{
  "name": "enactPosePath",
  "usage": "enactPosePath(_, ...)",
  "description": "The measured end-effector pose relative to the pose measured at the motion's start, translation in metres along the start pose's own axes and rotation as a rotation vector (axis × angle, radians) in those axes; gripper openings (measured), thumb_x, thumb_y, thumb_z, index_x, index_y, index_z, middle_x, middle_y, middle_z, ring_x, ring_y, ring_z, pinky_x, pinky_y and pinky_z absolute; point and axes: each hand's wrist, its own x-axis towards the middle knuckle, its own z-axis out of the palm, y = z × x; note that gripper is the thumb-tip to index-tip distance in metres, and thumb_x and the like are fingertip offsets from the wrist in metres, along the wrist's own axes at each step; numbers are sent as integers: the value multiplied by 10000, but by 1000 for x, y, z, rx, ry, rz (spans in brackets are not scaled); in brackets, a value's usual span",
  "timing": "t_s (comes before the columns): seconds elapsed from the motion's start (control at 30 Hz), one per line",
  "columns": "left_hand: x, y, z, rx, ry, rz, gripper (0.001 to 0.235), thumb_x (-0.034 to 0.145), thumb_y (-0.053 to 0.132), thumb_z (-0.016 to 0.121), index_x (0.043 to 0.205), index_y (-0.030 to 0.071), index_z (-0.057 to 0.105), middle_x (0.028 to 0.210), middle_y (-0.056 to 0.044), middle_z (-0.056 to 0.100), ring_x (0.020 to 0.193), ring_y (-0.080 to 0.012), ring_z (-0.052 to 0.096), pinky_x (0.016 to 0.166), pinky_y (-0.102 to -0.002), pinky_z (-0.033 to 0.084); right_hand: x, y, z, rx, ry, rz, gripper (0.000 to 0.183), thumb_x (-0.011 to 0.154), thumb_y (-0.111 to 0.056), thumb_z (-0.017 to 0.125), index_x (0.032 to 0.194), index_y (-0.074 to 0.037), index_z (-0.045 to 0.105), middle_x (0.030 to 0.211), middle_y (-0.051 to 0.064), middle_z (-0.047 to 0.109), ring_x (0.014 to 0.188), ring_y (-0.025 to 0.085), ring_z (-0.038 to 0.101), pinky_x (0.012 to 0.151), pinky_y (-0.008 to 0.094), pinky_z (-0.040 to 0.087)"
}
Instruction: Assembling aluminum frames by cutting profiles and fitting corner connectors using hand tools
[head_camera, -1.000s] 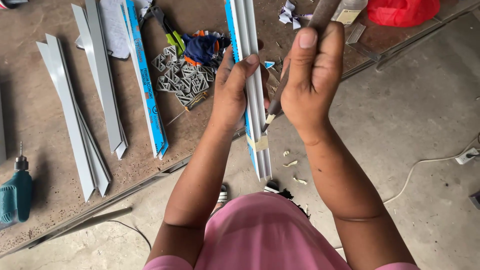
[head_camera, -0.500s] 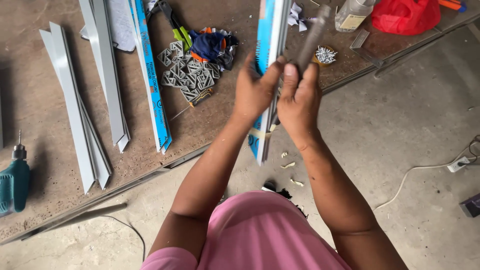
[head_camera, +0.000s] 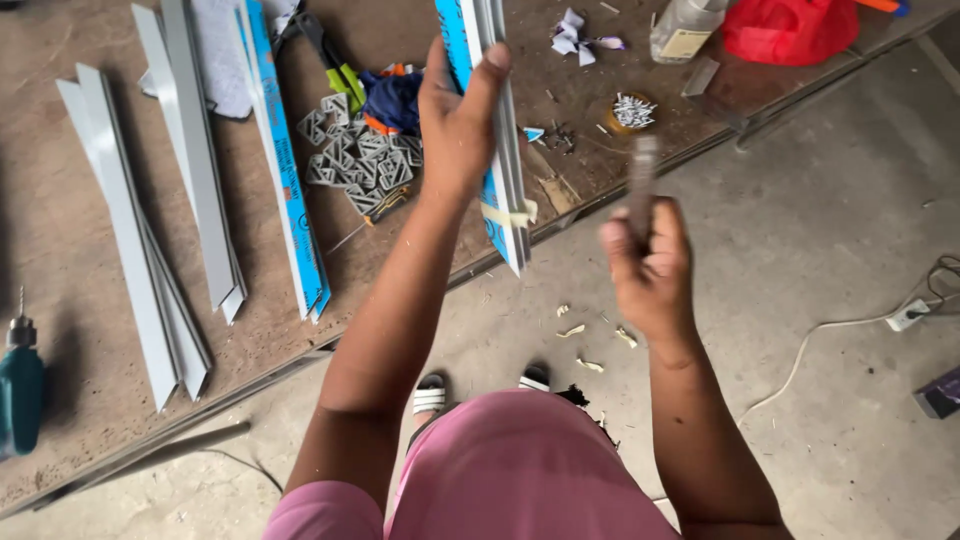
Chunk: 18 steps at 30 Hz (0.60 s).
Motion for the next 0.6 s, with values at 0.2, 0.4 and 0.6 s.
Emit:
enactPosePath(0.2,-22,9,34,-107,7,38,272,876,330,734,961,163,536,669,23,536,416,-119,513,320,-298,516,-2,1,27,-251,74,-272,352,944,-274,803,1215,-60,739,732,-29,522,634,87,437,669,274,438)
enactPosePath(0.4,-21,3,33,66,66,176,250,901,350,732,993,199,556,795,98,553,701,-36,464,643,-205,410,9,-17,27,-206,35,-467,100,960,-27,761,1047,-26,712,996,121,650,863,229,662,821,330,559)
enactPosePath(0.6,-11,18,61,19,273,217,342,846,338,707,850,179,404,598,49,438,407,-78,458,347,-247,443,-14,5,53,-516,125,-710,71,973,-30,707,1038,-2,713,977,151,663,768,294,701,665,401,582)
